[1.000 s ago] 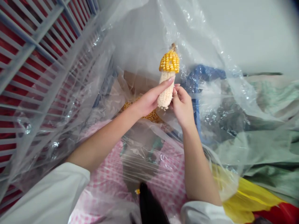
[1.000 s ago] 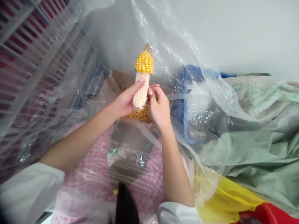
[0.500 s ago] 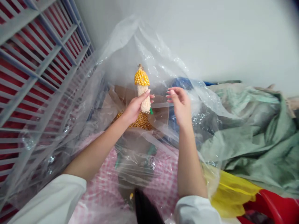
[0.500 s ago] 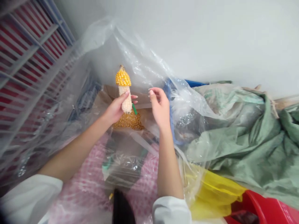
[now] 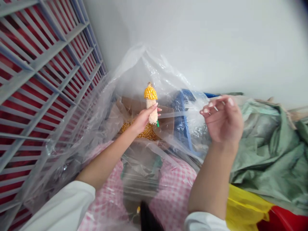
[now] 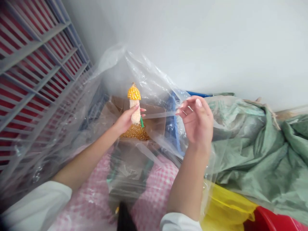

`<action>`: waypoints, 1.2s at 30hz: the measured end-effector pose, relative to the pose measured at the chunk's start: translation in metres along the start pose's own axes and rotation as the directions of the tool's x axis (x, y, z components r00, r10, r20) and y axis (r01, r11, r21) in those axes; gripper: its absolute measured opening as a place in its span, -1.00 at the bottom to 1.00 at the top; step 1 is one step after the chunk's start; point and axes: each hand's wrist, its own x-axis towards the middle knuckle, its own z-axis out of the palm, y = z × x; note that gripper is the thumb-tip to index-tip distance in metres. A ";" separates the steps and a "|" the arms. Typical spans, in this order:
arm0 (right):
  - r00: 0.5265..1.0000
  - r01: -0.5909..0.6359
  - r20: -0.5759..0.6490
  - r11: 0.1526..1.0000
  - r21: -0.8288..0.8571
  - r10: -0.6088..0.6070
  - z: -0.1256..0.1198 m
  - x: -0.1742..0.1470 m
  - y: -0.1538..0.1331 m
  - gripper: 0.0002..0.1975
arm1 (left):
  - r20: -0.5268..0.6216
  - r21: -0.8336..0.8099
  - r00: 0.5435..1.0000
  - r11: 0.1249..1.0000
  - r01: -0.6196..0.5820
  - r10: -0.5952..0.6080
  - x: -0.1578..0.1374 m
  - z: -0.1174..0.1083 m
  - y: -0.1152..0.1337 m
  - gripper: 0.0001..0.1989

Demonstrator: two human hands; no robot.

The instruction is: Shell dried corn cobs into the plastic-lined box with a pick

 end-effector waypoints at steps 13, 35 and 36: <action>0.999 -0.032 -0.036 0.987 0.156 0.038 -0.040 0.005 0.000 -0.88 | 0.022 0.015 1.000 1.000 0.020 -0.020 -0.001 0.003 -0.001 -0.63; 0.191 -0.009 0.856 0.873 -0.487 0.480 0.044 -0.132 -0.032 -0.62 | 0.056 0.019 0.998 1.000 0.024 -0.025 -0.001 0.007 -0.002 -0.67; 0.130 0.036 0.849 0.854 -0.520 0.511 0.046 -0.148 -0.028 -0.59 | 0.052 0.007 0.998 1.000 0.025 -0.025 0.000 0.006 -0.003 -0.67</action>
